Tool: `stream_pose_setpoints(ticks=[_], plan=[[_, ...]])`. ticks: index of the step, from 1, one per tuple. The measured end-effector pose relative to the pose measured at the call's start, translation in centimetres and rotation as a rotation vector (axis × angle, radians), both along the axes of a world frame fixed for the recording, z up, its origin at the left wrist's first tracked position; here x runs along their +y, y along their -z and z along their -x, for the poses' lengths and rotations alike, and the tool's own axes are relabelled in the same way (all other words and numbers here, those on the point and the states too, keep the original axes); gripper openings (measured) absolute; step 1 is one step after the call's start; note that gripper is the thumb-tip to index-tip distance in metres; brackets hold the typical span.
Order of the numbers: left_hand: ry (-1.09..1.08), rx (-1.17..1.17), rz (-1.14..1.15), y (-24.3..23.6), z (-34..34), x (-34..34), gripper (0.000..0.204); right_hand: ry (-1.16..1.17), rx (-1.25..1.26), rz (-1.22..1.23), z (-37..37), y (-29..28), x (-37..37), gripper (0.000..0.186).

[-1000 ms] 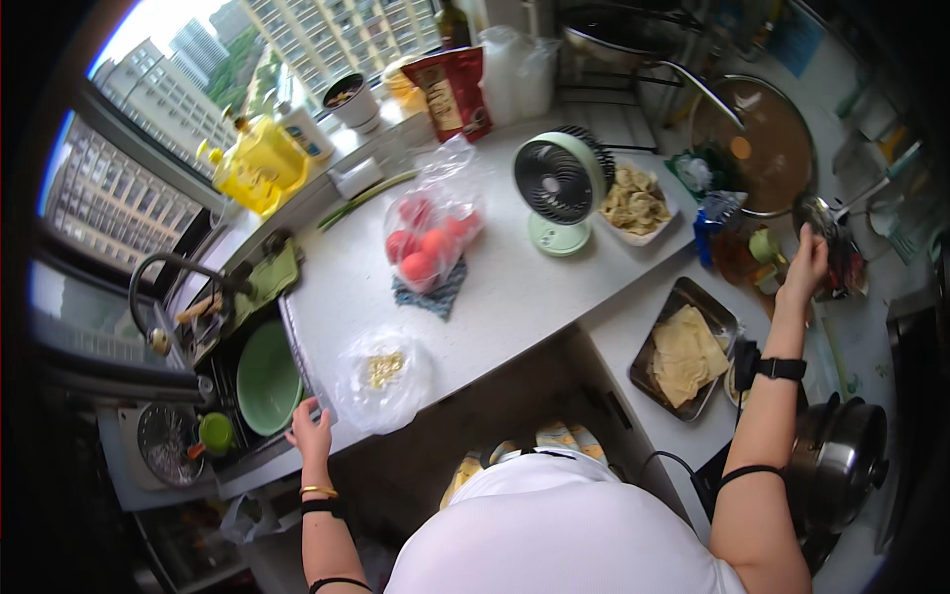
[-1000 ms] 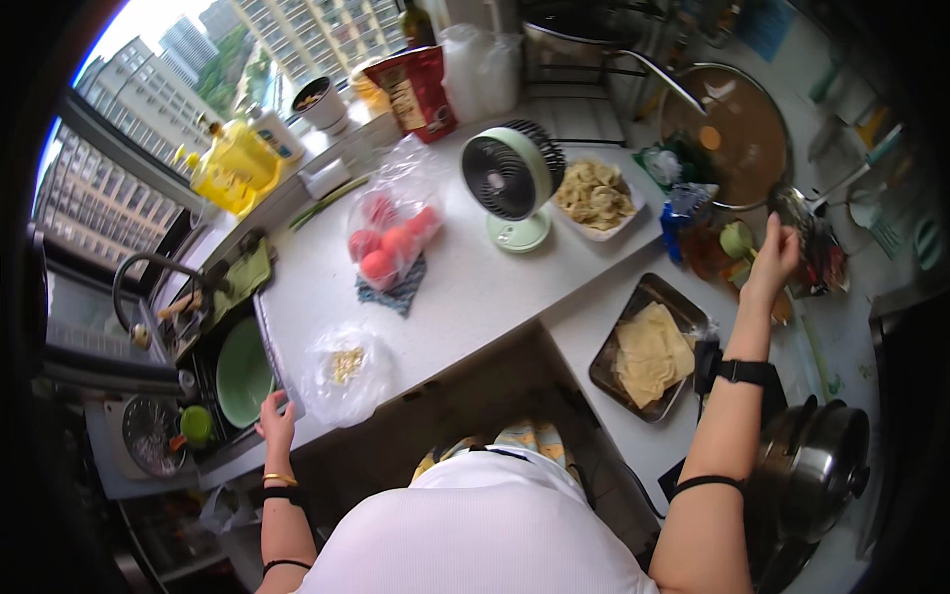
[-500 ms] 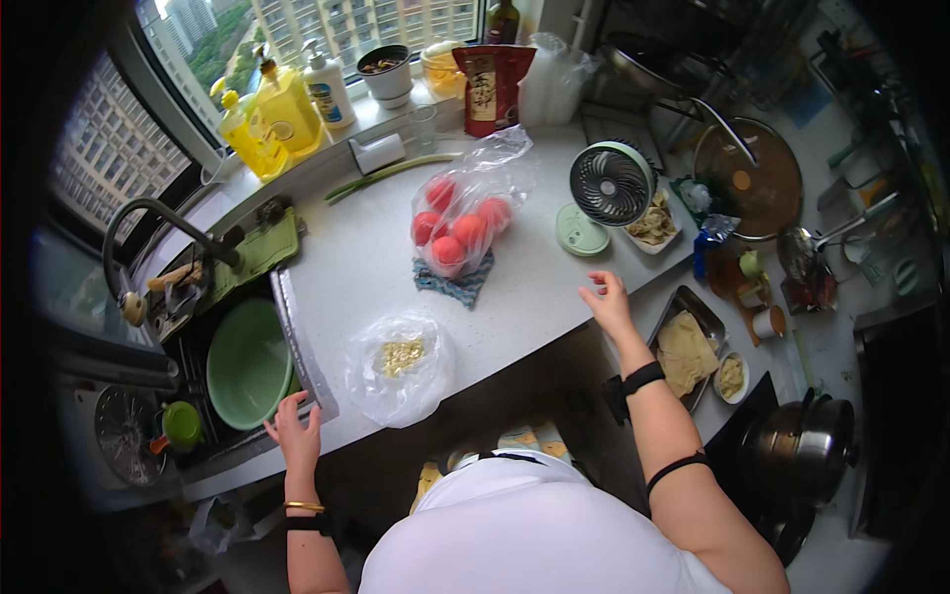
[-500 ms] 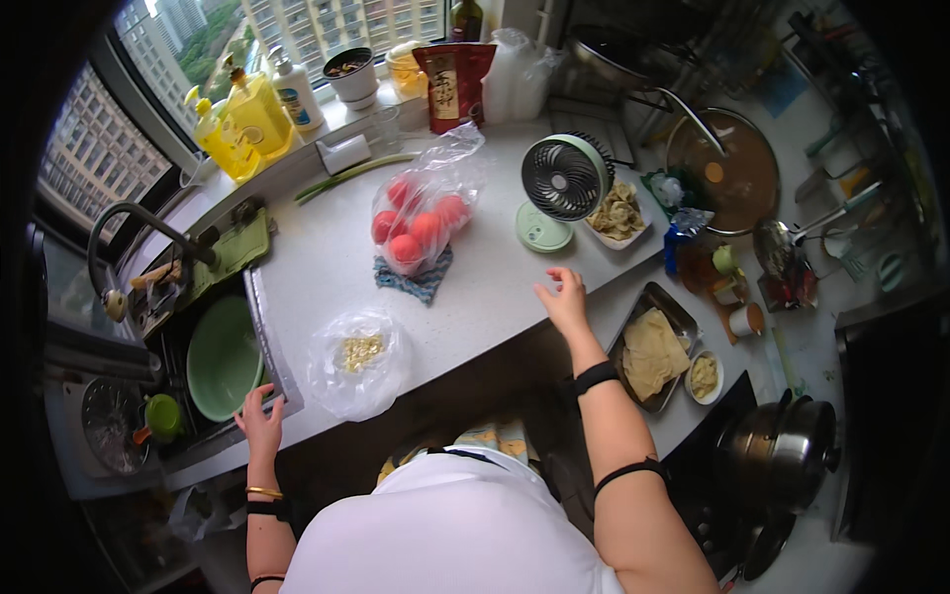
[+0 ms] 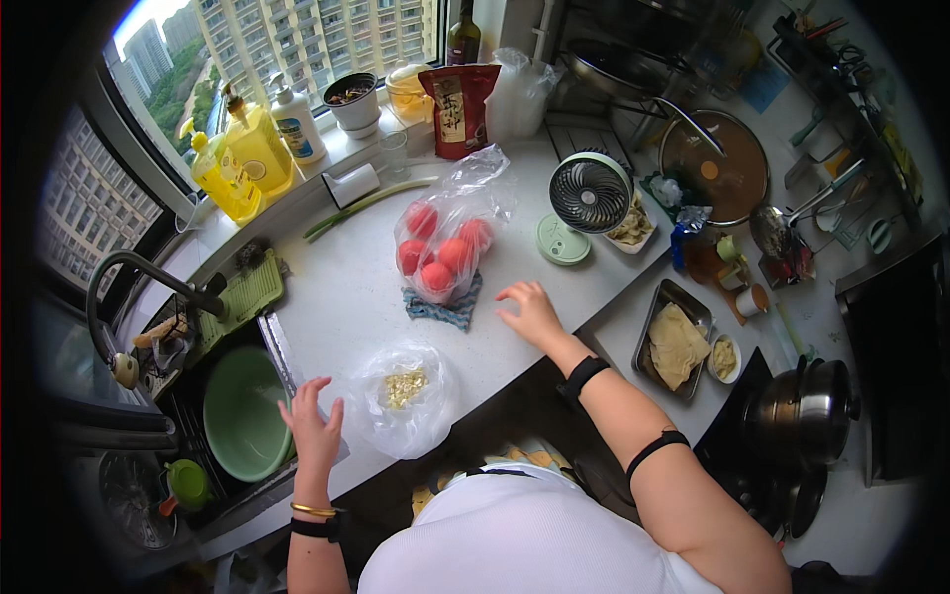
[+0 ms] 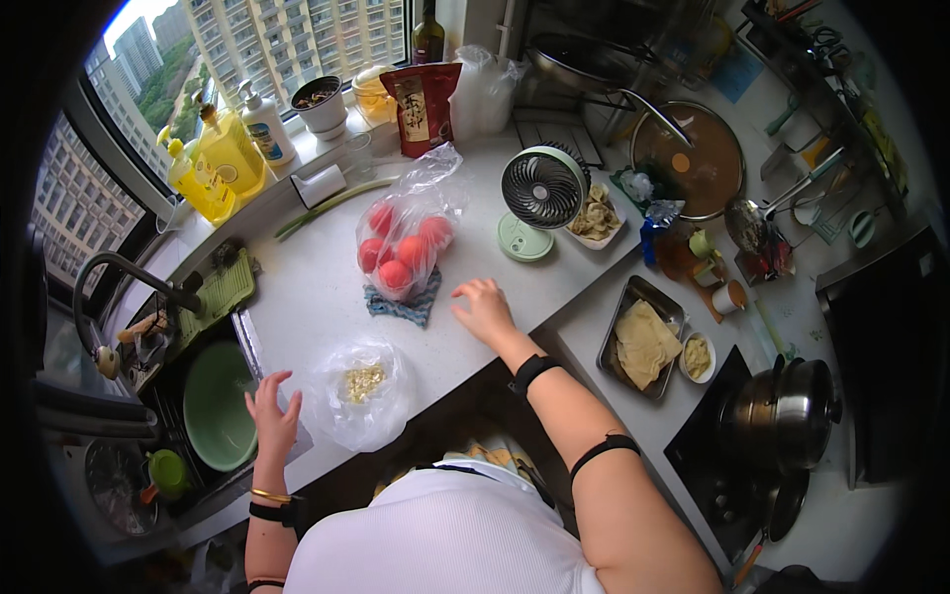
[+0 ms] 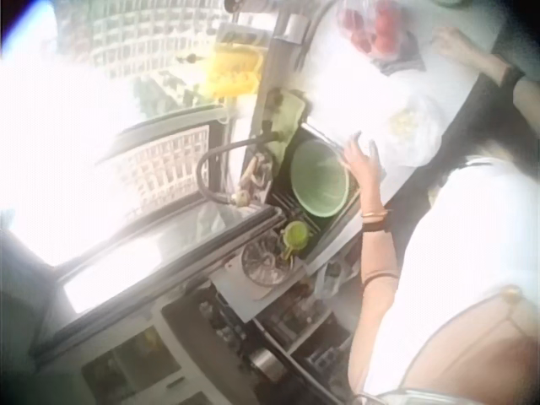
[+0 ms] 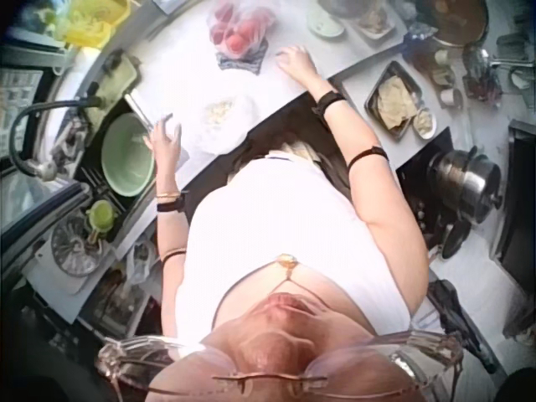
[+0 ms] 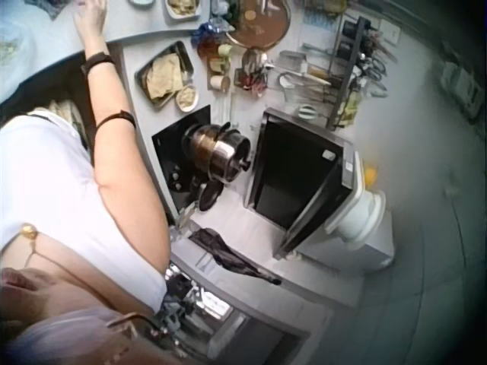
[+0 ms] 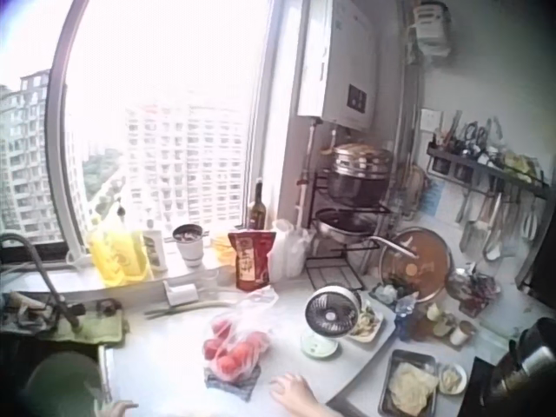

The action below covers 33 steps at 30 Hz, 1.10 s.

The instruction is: The recorder is sorting, selecting, and washing various vegetables including green beans and potatoes in a kitchen sink.

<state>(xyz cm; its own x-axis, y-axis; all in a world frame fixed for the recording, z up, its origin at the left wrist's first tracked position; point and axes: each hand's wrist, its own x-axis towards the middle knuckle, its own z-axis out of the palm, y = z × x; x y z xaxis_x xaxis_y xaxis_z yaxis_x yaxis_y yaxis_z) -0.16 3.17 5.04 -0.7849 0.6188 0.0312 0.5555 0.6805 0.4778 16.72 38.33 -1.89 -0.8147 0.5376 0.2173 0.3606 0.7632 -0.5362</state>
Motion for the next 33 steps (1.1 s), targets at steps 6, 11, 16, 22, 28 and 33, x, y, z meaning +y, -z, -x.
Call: stream_pose_setpoints(ticks=[6,11,16,22,28,33], plan=[[0.378,0.046,-0.043,-2.2,-0.6,13.7,0.042,-0.172,-0.099,-0.03,6.0,2.6,-3.3,0.022],[0.483,0.098,0.169,-0.2,-1.4,18.4,0.047,-0.518,-0.23,0.355,5.3,2.2,-2.1,0.018],[0.344,0.091,0.118,-0.2,-3.3,19.9,0.049,-0.102,-0.171,1.143,-4.9,-1.3,6.6,0.013],[0.444,-0.073,-0.02,0.2,-5.6,21.5,0.042,0.079,0.454,0.48,-6.9,-5.0,10.9,0.013],[0.581,-0.224,-0.053,1.6,-7.3,26.8,0.035,-0.027,-0.072,-0.352,-3.9,-0.2,12.4,0.021],[0.63,-0.237,-0.072,2.0,-8.3,31.3,0.045,0.03,-0.077,-0.252,-4.8,-1.5,12.7,0.025]])
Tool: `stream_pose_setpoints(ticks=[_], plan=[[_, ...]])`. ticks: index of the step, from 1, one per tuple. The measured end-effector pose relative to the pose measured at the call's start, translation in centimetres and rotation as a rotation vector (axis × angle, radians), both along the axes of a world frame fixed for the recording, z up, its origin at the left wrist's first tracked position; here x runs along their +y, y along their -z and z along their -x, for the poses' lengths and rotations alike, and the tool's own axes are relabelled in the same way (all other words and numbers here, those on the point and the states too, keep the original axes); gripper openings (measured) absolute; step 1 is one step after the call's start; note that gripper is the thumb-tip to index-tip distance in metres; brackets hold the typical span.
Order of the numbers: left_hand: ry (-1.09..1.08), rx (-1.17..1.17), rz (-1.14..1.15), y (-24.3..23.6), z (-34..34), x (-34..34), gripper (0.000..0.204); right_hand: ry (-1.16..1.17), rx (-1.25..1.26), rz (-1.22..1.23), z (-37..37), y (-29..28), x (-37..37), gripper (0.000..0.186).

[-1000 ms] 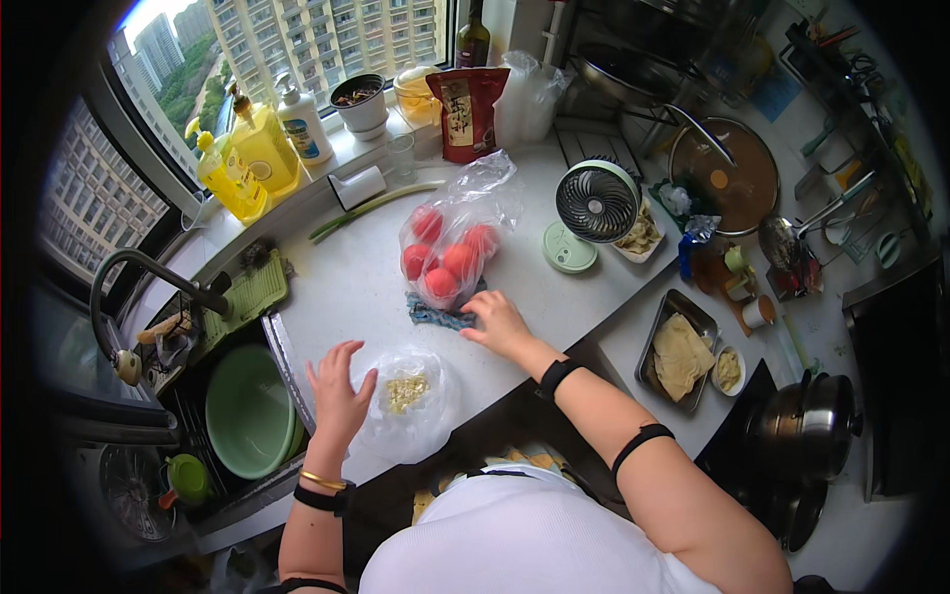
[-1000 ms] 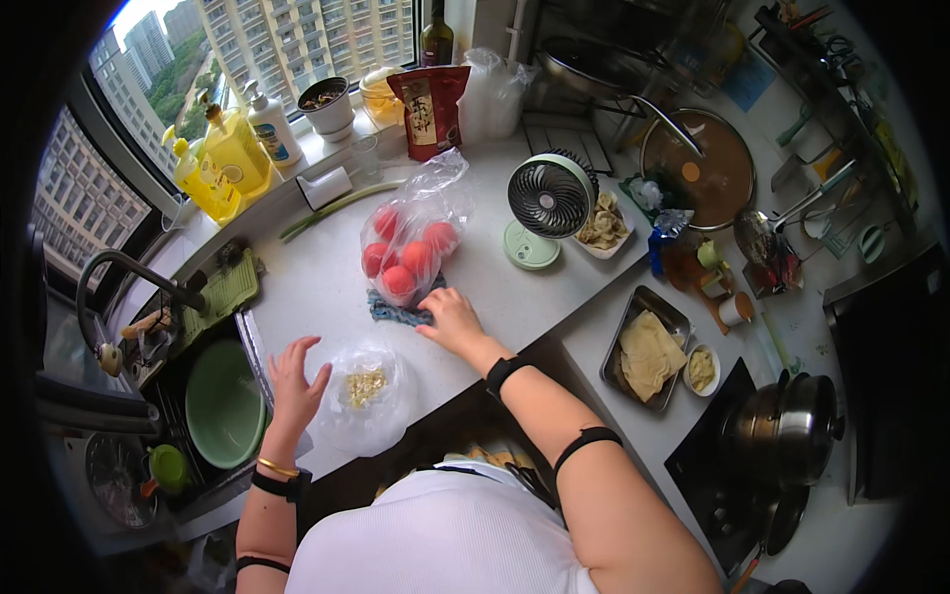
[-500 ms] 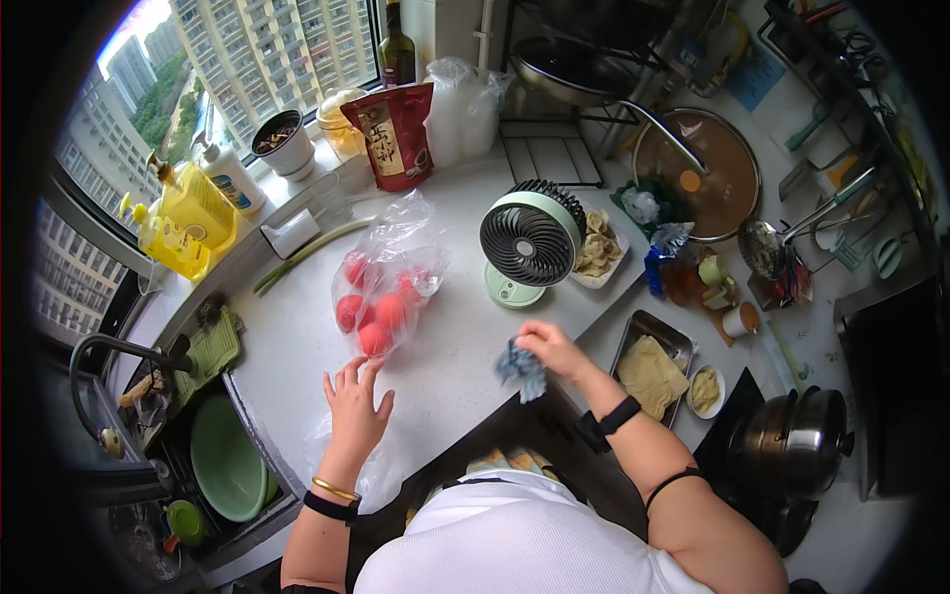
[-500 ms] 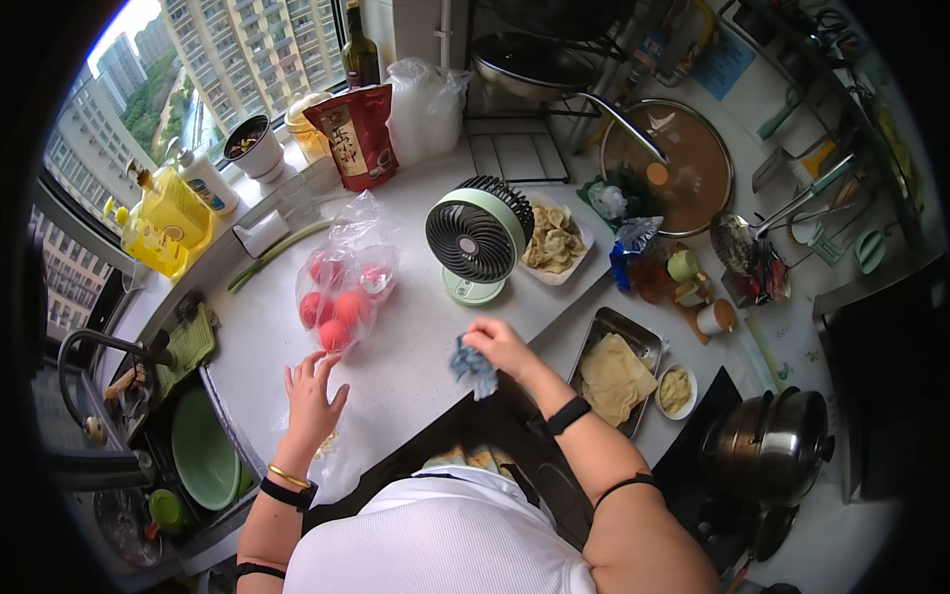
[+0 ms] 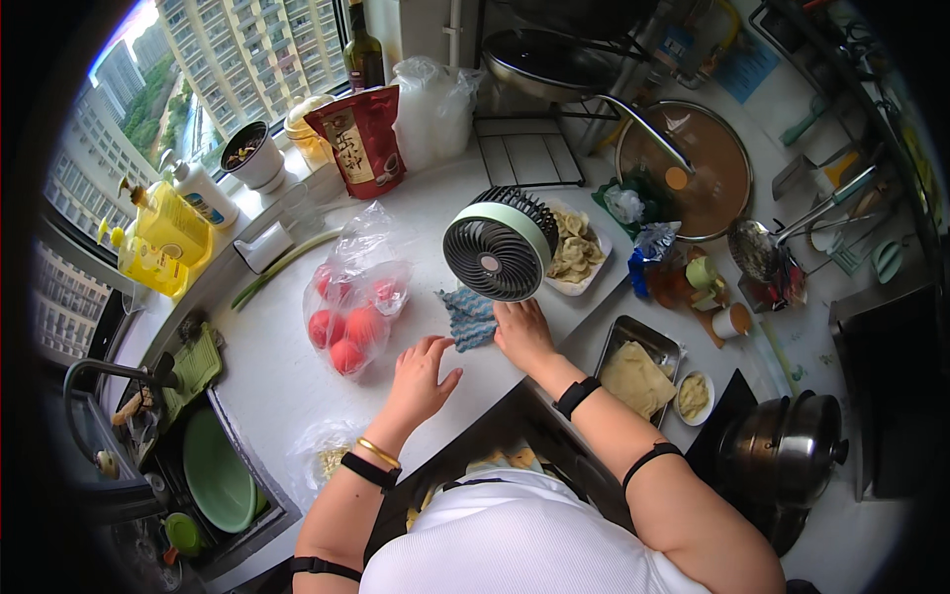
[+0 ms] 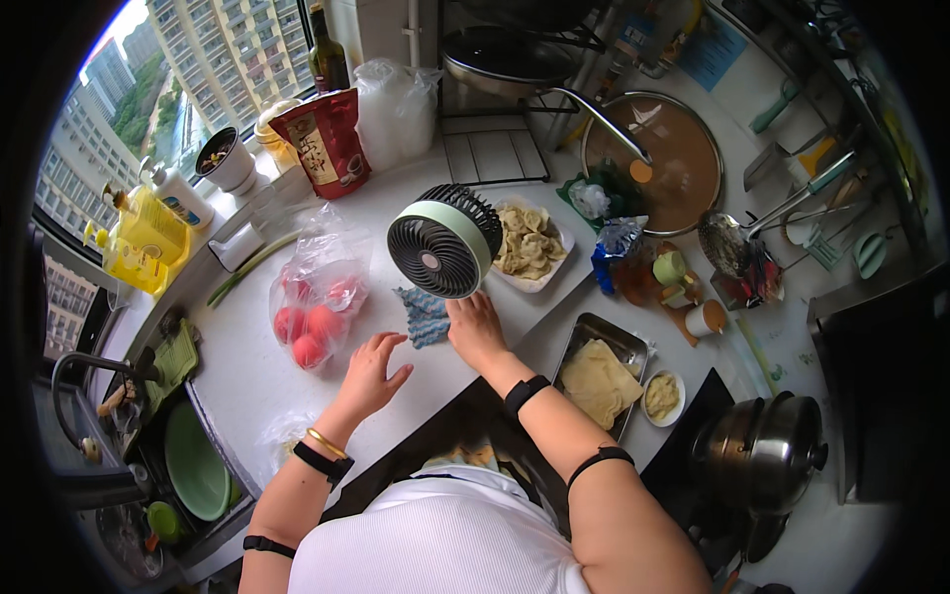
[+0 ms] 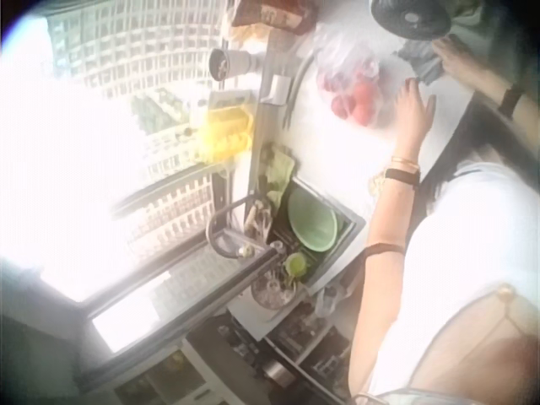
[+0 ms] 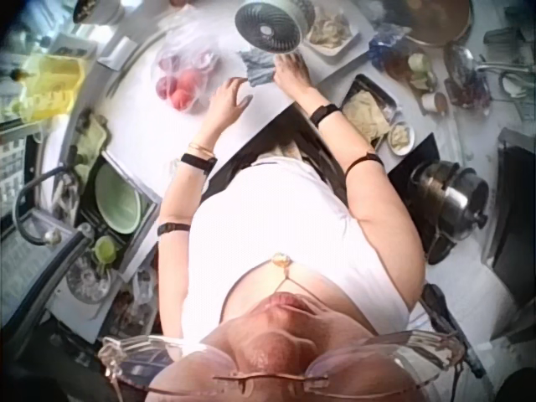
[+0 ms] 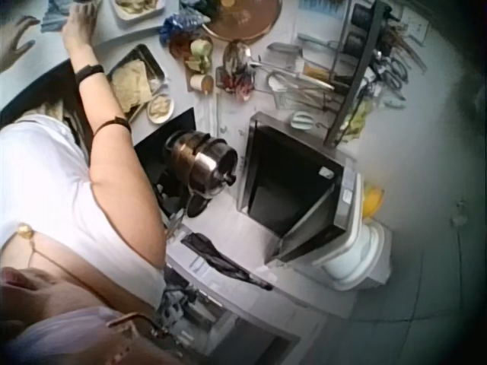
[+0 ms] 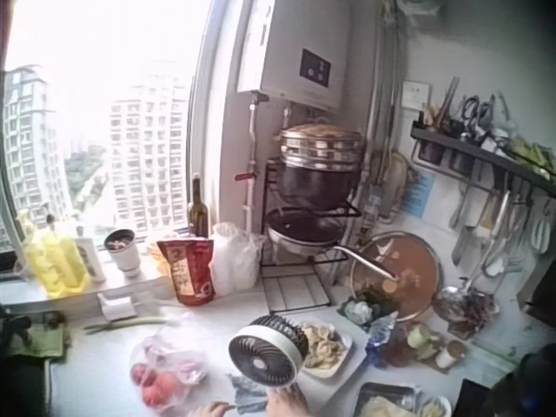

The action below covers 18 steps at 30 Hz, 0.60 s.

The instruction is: The recorder is sorting, selecting, and washing various vegetables including green beans and potatoes in a kitchen sink.

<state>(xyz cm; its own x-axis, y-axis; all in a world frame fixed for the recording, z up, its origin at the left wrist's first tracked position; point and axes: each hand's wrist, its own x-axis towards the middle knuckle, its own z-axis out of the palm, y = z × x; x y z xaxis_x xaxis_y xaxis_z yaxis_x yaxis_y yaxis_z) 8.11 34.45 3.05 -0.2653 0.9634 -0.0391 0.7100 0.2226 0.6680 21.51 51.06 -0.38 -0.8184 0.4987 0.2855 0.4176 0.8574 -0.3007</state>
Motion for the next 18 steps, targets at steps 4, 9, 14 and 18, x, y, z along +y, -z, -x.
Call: stream_pose_setpoints(ticks=[4,9,14,18], plan=[[0.102,0.175,-0.051,2.2,-1.8,4.6,0.057,0.012,0.095,0.158,-0.7,1.2,1.0,0.033],[0.087,0.423,-0.006,4.7,-2.5,6.8,0.058,0.022,0.228,0.18,-0.7,1.9,0.8,0.042],[0.125,0.553,-0.021,3.5,-1.5,8.0,0.059,0.045,0.336,0.264,-4.0,0.5,2.2,0.036],[0.16,0.61,-0.002,3.2,-1.9,7.5,0.056,0.182,0.305,0.173,-6.4,0.9,3.8,0.031]])
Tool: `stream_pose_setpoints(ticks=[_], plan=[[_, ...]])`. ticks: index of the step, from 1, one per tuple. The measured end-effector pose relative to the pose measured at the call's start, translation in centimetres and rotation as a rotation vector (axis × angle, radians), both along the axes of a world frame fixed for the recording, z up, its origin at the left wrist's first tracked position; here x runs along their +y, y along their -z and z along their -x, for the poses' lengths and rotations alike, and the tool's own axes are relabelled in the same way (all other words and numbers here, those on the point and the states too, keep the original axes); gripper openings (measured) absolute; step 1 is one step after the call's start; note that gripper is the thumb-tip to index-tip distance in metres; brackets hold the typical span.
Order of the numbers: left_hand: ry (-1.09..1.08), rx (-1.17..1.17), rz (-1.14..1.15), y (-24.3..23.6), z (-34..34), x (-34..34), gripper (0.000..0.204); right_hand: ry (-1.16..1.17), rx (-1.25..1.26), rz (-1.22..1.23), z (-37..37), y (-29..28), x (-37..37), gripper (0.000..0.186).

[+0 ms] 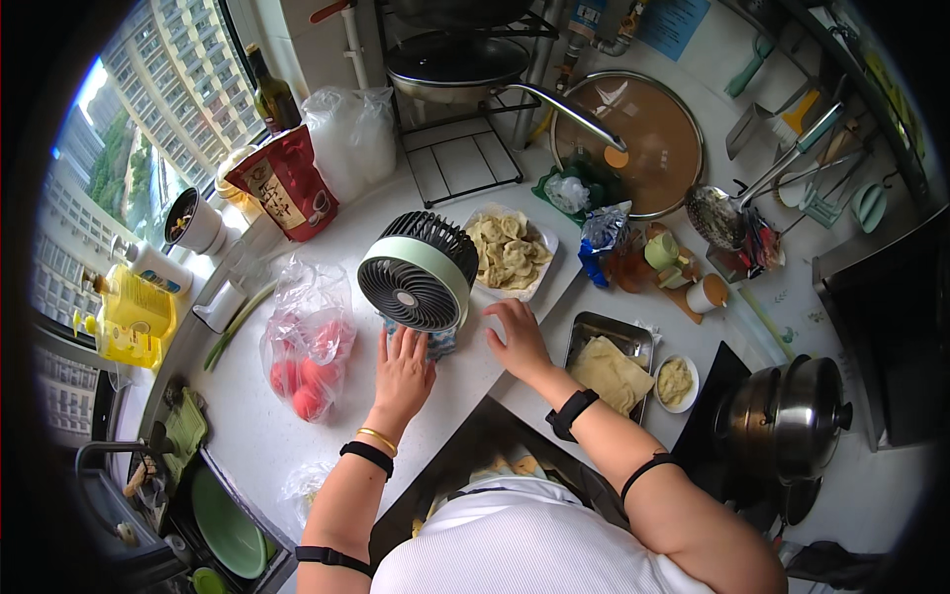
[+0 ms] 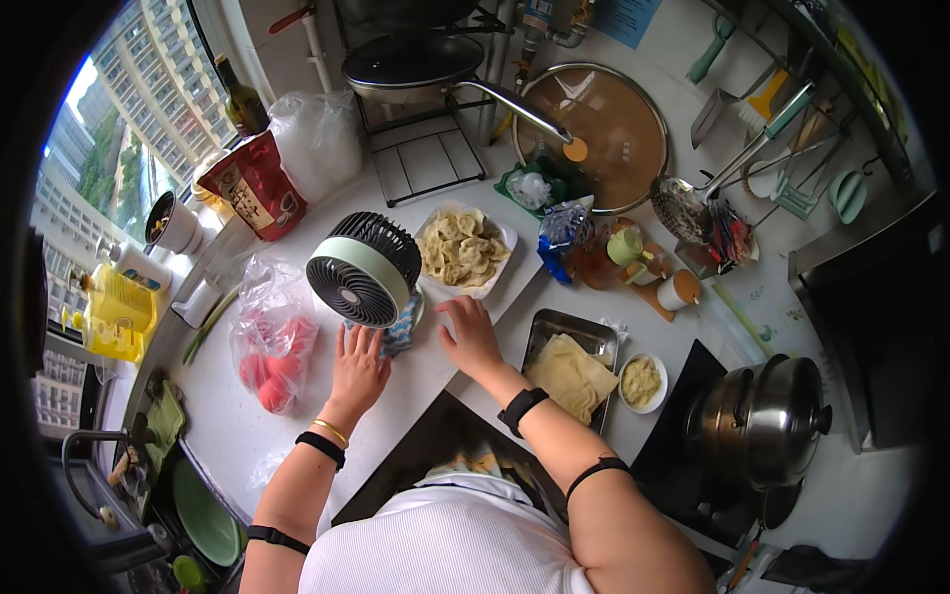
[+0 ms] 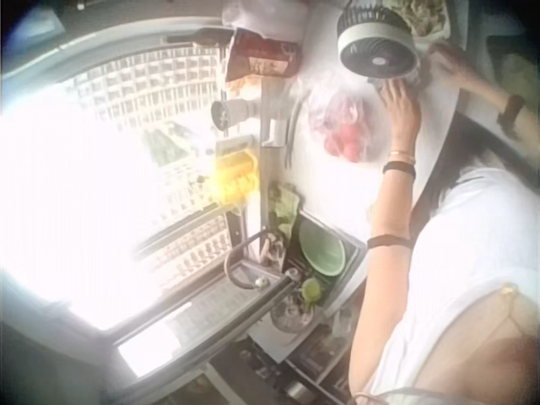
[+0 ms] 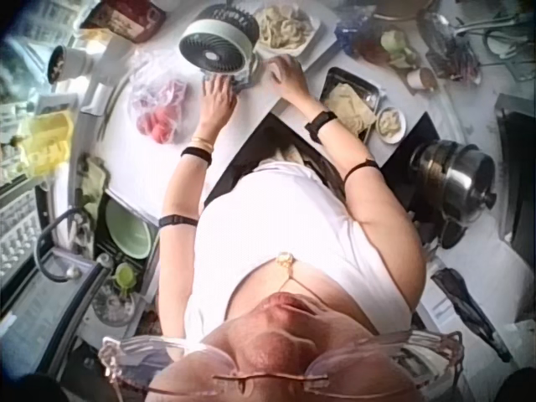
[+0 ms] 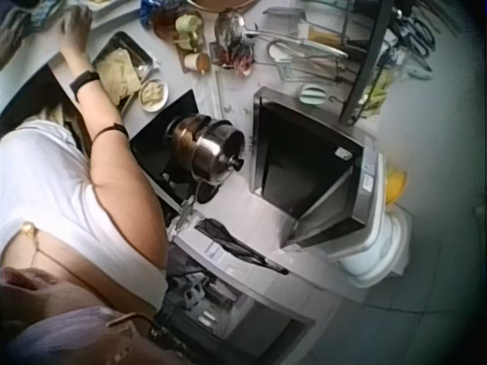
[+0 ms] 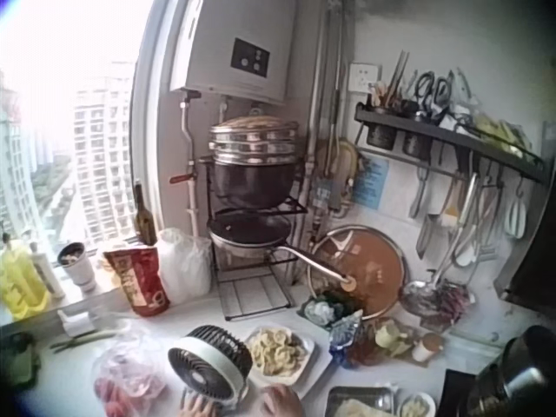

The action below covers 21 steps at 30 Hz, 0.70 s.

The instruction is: The recorder is sorting, selecting, and washing various vegetables including green beans and potatoes in a kitchen sink.

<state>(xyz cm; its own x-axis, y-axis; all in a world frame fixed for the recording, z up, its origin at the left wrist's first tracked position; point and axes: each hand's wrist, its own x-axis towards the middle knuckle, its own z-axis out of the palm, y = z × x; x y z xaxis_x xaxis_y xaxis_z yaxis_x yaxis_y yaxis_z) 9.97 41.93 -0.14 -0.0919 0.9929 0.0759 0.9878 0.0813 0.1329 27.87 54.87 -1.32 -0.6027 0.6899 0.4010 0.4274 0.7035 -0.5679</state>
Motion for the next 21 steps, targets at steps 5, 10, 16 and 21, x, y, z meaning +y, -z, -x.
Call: stream_pose_setpoints(ticks=[5,10,16,21], plan=[[-0.005,0.003,0.001,0.6,0.0,-0.4,0.056,0.161,0.157,0.39,-0.9,3.0,1.2,0.021],[-0.026,-0.018,-0.01,0.7,0.2,-0.7,0.056,0.322,0.512,1.14,-1.5,3.2,3.8,0.019],[-0.025,-0.072,0.046,0.8,0.3,-0.6,0.057,0.333,0.509,1.049,-0.7,3.3,7.2,0.013],[-0.009,-0.107,0.049,0.3,0.2,-0.5,0.058,0.461,0.267,0.677,-1.2,4.1,9.6,0.018]])
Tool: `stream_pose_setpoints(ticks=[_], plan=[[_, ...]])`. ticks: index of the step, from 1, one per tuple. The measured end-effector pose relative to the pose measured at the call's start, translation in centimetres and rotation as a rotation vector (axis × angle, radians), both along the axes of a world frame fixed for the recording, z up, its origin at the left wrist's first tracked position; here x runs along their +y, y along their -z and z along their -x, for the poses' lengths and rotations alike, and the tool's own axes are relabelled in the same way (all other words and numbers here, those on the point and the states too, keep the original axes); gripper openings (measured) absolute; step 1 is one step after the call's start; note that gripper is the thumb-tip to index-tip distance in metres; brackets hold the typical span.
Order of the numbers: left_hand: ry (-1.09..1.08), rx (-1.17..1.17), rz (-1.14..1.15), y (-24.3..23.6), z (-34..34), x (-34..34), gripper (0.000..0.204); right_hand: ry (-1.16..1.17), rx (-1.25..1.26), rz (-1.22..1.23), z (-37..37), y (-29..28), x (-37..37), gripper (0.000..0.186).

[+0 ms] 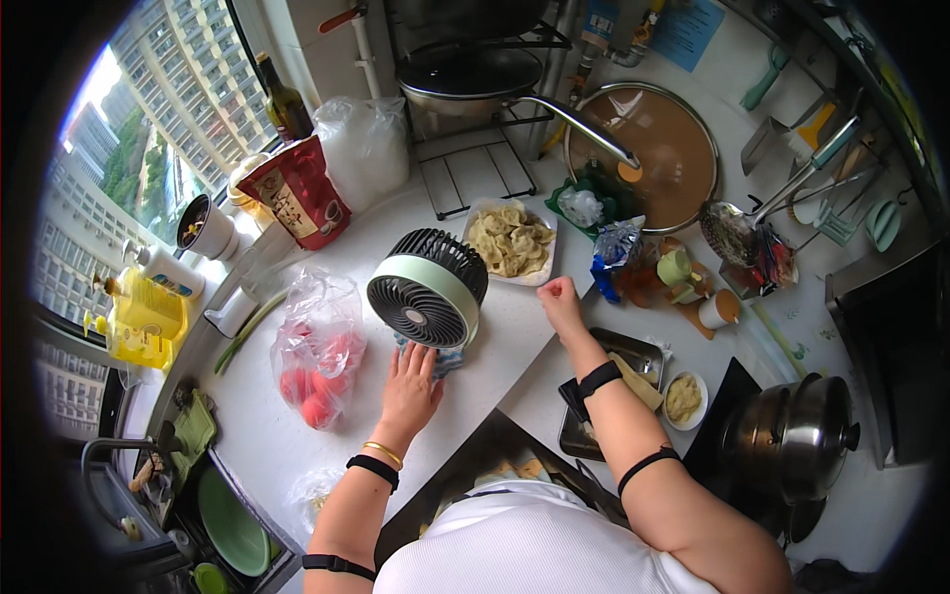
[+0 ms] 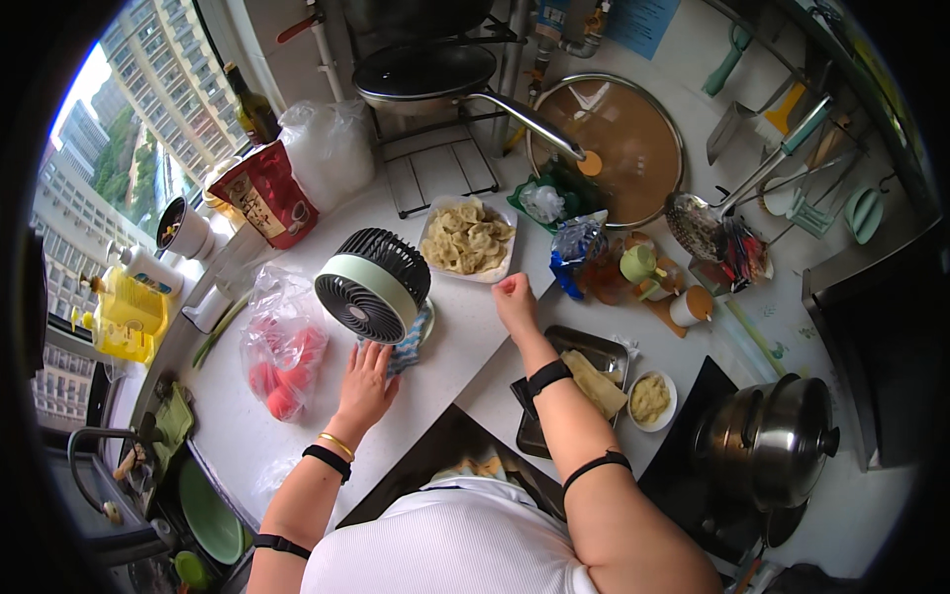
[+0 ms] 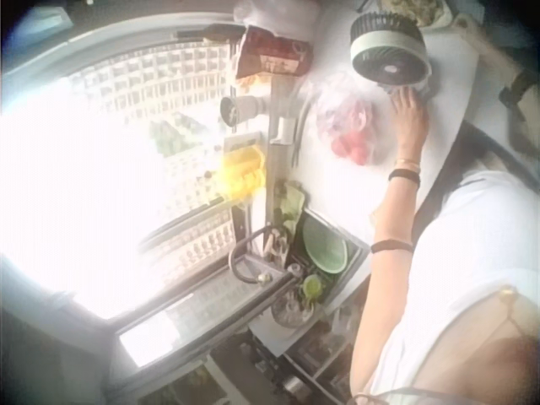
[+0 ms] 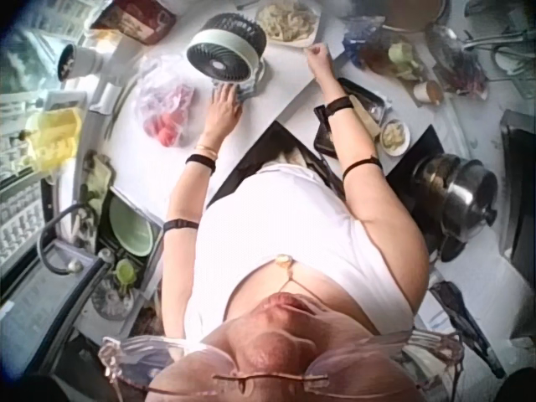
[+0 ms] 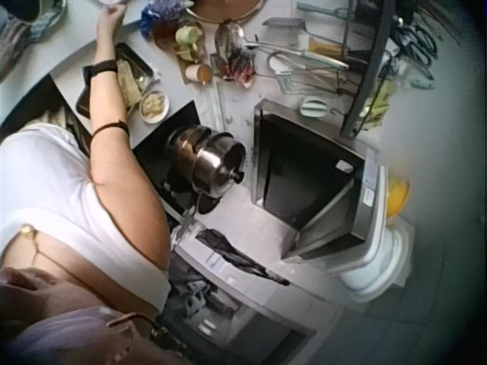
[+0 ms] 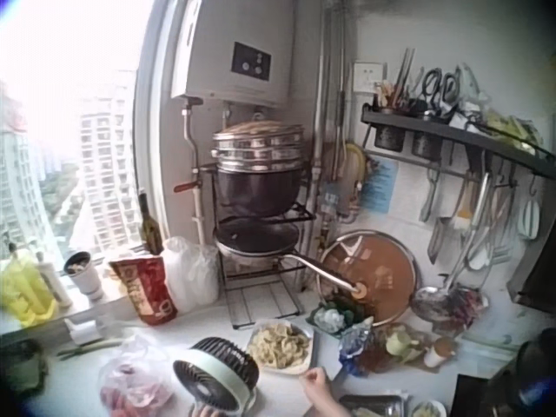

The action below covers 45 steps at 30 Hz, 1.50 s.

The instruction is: The recorder is sorting, selecting, and washing various vegetables including green beans and potatoes in a kitchen sink.

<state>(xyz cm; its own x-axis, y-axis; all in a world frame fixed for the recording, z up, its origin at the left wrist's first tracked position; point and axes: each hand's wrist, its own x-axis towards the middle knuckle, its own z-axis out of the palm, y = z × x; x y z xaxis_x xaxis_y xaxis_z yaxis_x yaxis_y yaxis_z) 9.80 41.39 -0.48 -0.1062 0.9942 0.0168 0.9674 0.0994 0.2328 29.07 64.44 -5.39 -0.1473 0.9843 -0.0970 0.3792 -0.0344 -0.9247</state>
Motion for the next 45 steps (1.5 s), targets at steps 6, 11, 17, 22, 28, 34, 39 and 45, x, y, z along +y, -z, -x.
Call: stream_pose_setpoints(ticks=[6,11,17,22,28,34,39,45], plan=[[0.015,0.007,0.011,0.1,0.4,0.0,0.061,-0.366,-0.007,-0.156,1.9,-2.8,-3.3,0.019],[0.024,-0.042,-0.019,0.6,0.5,-0.1,0.066,-0.557,0.338,0.004,3.2,-9.8,-3.8,0.055],[0.029,-0.078,-0.016,0.8,-0.8,0.4,0.073,-0.862,0.279,-0.13,4.1,-14.6,-5.5,0.112],[-0.007,0.0,-0.03,0.6,-3.6,2.2,0.072,-0.755,0.3,-0.249,3.8,-15.6,-4.5,0.099],[-0.032,0.078,0.004,0.0,-4.8,3.3,0.071,-0.873,0.378,-0.008,2.8,-16.4,-2.3,0.098],[0.001,0.209,0.103,1.1,-4.9,4.0,0.083,-0.817,0.402,-0.029,2.9,-16.2,-2.4,0.101],[-0.042,0.252,0.111,1.4,-5.2,3.6,0.087,-0.752,0.367,-0.06,3.3,-16.0,-3.8,0.094],[-0.04,0.231,0.054,1.1,-4.8,3.6,0.085,-0.685,0.412,0.001,2.9,-15.7,-5.2,0.094]])
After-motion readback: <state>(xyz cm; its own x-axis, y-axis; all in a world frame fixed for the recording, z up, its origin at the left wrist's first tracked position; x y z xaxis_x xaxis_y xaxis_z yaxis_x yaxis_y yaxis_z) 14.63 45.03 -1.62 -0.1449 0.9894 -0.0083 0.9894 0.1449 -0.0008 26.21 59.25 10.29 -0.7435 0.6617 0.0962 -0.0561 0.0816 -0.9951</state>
